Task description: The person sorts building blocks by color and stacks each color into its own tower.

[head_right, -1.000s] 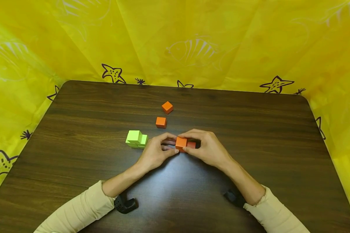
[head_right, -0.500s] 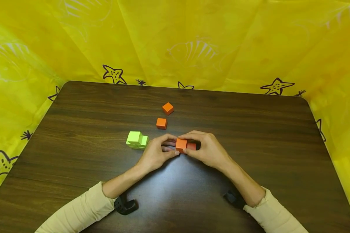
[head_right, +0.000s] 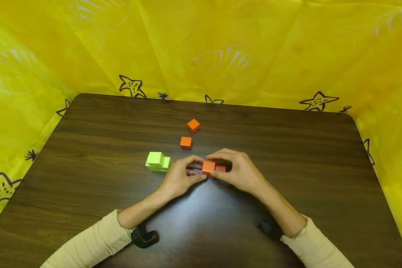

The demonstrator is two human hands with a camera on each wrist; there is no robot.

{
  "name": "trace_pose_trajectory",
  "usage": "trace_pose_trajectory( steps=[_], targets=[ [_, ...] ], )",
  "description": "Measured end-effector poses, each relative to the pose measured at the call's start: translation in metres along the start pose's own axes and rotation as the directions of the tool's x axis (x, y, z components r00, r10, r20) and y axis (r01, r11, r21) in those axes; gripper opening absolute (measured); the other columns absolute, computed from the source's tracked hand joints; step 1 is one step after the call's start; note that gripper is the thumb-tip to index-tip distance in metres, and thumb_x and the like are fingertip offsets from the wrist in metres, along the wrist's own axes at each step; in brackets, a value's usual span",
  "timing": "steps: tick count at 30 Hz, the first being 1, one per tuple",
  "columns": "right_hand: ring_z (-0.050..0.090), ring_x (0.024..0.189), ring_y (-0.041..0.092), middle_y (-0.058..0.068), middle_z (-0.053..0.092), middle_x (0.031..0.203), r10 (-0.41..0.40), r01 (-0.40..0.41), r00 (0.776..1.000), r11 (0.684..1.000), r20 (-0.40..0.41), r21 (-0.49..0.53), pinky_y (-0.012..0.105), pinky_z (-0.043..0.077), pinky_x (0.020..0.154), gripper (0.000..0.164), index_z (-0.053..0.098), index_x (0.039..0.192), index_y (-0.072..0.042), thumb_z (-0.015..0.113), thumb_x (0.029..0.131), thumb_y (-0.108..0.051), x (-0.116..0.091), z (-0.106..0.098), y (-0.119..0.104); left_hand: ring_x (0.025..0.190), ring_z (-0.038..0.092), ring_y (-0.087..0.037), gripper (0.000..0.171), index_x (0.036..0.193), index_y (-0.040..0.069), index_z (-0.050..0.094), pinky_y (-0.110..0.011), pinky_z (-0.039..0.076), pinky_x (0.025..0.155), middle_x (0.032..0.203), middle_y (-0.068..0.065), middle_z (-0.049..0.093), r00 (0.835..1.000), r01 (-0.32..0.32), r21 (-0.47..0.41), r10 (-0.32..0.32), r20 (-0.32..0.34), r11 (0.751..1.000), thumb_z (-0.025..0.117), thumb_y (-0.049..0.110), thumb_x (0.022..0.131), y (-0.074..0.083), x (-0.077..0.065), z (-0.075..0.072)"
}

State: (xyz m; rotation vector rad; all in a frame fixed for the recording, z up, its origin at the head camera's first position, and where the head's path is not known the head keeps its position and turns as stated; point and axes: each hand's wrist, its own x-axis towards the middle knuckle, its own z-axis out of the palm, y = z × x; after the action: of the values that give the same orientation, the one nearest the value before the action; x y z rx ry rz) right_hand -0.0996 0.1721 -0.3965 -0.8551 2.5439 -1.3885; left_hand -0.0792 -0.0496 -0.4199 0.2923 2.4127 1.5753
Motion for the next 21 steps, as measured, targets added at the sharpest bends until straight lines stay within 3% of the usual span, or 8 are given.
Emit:
trace_pose_trajectory(
  steps=[16,21],
  targets=[
    [0.064,0.111,0.017,0.005,0.069,0.117,0.01,-0.007,0.999,0.997,-0.031,0.071,0.045,0.051,0.096,0.038,0.069,0.123,-0.012,0.08,0.086,-0.014,0.02,-0.019,-0.002,0.086,0.071,-0.013,0.037,0.117,0.008,0.067,-0.021,0.057,0.076,0.109,-0.009,0.072,1.0,-0.006,0.003,0.006,-0.004,1.0,0.081,0.008,0.083,0.001,0.001,0.001],
    [0.065,0.11,0.018,0.004,0.069,0.116,0.011,-0.008,0.999,0.997,-0.045,0.08,0.045,0.052,0.096,0.036,0.069,0.121,-0.012,0.079,0.087,-0.014,0.03,-0.023,0.001,0.086,0.071,-0.014,0.036,0.117,0.008,0.067,-0.022,0.058,0.076,0.108,-0.009,0.072,1.0,-0.01,0.001,0.01,-0.005,1.0,0.081,0.008,0.083,0.001,0.001,0.001]
  ],
)
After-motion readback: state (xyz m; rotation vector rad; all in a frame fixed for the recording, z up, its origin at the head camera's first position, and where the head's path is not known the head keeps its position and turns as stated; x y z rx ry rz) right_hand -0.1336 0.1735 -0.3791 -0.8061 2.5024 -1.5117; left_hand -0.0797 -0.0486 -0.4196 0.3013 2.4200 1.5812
